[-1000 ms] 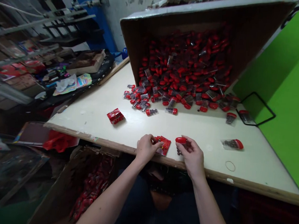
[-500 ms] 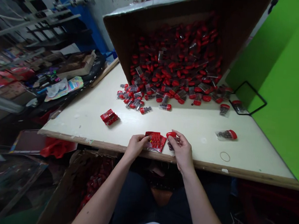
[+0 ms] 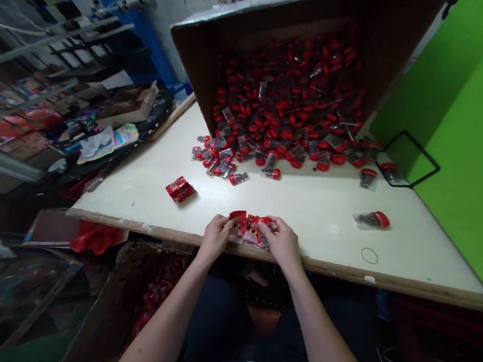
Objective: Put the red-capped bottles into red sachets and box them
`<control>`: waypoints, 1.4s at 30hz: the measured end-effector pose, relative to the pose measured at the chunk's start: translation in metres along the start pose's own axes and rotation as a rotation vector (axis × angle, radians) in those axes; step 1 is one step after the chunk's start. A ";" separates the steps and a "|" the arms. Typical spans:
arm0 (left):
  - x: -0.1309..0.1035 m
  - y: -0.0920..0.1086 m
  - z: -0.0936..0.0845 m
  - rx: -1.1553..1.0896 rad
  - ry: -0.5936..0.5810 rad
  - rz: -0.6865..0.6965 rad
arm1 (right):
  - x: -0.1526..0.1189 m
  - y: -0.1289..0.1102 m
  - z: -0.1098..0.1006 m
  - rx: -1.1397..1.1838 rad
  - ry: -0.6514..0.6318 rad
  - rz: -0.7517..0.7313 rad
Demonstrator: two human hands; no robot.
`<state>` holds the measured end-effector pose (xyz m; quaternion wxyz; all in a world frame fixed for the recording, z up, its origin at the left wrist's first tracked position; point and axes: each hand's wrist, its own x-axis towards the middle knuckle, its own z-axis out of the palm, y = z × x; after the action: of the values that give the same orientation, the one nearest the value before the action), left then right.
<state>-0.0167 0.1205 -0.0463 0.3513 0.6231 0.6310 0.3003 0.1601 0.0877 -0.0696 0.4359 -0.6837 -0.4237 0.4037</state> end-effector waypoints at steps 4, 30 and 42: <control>-0.001 0.000 -0.004 -0.499 0.039 -0.209 | -0.010 -0.005 -0.004 0.384 0.021 0.029; -0.003 0.024 0.018 0.226 -0.095 0.188 | -0.025 -0.011 -0.016 0.472 0.076 0.074; -0.002 0.002 0.007 -0.033 -0.108 -0.018 | 0.002 -0.008 0.011 0.216 -0.121 0.099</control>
<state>-0.0098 0.1186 -0.0489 0.3979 0.6268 0.6118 0.2731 0.1487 0.0945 -0.0656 0.4600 -0.6273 -0.3694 0.5084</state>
